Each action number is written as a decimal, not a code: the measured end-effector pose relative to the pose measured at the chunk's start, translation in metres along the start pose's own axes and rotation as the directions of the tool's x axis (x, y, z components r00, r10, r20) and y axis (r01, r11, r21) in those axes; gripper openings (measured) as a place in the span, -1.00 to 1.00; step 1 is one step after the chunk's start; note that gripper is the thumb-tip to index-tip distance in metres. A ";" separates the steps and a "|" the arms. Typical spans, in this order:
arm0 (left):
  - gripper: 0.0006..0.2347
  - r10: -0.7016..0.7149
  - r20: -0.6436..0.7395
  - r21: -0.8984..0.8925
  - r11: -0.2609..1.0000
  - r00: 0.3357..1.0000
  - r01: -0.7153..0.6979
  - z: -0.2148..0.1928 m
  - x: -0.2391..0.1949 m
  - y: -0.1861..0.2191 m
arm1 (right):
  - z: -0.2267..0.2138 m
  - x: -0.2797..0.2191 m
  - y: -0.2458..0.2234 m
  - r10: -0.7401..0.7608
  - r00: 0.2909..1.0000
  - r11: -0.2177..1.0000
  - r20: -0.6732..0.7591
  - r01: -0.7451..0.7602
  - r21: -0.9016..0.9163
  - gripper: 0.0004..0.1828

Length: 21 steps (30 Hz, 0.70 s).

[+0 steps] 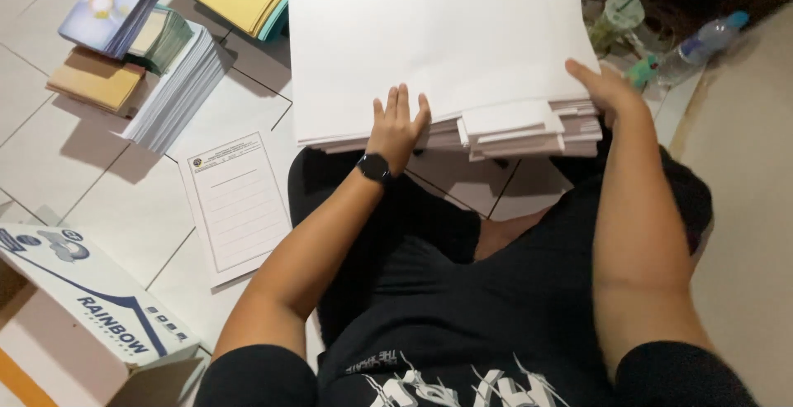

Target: Manually aligning and stacking printed paper sheets onto folder bases on the floor.

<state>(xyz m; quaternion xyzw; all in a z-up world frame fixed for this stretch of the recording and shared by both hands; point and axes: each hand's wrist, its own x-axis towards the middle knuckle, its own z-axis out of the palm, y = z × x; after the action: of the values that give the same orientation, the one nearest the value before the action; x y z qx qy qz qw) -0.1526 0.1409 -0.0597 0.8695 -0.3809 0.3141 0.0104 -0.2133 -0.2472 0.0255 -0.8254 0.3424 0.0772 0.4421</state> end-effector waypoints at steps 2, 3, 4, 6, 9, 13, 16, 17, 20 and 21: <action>-0.51 -0.014 -0.048 0.025 1.000 0.999 0.015 0.006 -0.007 0.000 | -0.002 -0.011 -0.003 -0.005 1.000 1.000 0.010 0.005 -0.015 0.12; -0.53 -0.011 -0.089 0.043 0.999 0.996 0.015 0.006 -0.017 0.002 | 0.000 -0.019 0.001 0.007 1.000 1.000 0.017 -0.007 -0.020 0.10; -0.53 -0.016 -0.071 0.048 0.999 0.997 0.020 0.000 -0.023 0.005 | 0.003 -0.033 0.001 0.011 0.999 1.000 0.036 -0.010 -0.022 0.10; -0.61 0.000 -0.164 0.044 0.999 0.986 0.007 -0.012 -0.023 0.000 | 0.008 -0.061 -0.007 -0.049 0.999 0.998 0.021 0.050 -0.023 0.06; -0.66 0.036 -0.196 0.012 0.999 0.980 -0.034 -0.029 -0.035 0.002 | 0.005 -0.125 -0.022 -0.008 1.000 1.000 0.005 0.009 -0.020 0.05; -0.61 0.037 -0.097 -0.053 0.998 0.995 -0.042 -0.034 -0.048 0.001 | 0.008 -0.132 -0.010 0.022 0.999 1.000 -0.026 -0.022 -0.014 0.04; -0.51 -0.031 0.031 -0.148 0.988 0.999 0.035 -0.074 -0.028 -0.001 | 0.006 -0.143 -0.027 0.025 0.999 0.998 -0.044 -0.028 -0.058 0.07; -0.18 -0.026 0.419 -0.248 0.958 0.908 0.142 -0.105 -0.011 -0.002 | 0.005 -0.146 -0.030 -0.033 0.990 0.985 -0.138 0.009 -0.173 0.10; 0.04 0.085 0.733 -0.377 0.876 0.675 0.299 -0.143 0.018 -0.005 | 0.010 -0.158 -0.036 -0.331 0.921 0.875 -0.206 0.217 -0.432 0.04; -0.07 0.123 0.713 -0.439 0.846 0.691 0.303 -0.147 0.027 -0.010 | 0.015 -0.161 -0.040 -0.557 0.812 0.743 -0.174 0.394 -0.540 -0.06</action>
<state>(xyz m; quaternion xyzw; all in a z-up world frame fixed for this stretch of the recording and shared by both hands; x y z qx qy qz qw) -0.2111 0.1687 0.0752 0.9026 -0.3796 -0.1678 0.1142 -0.3069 -0.1404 0.1131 -0.9694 0.1546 -0.0947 0.1656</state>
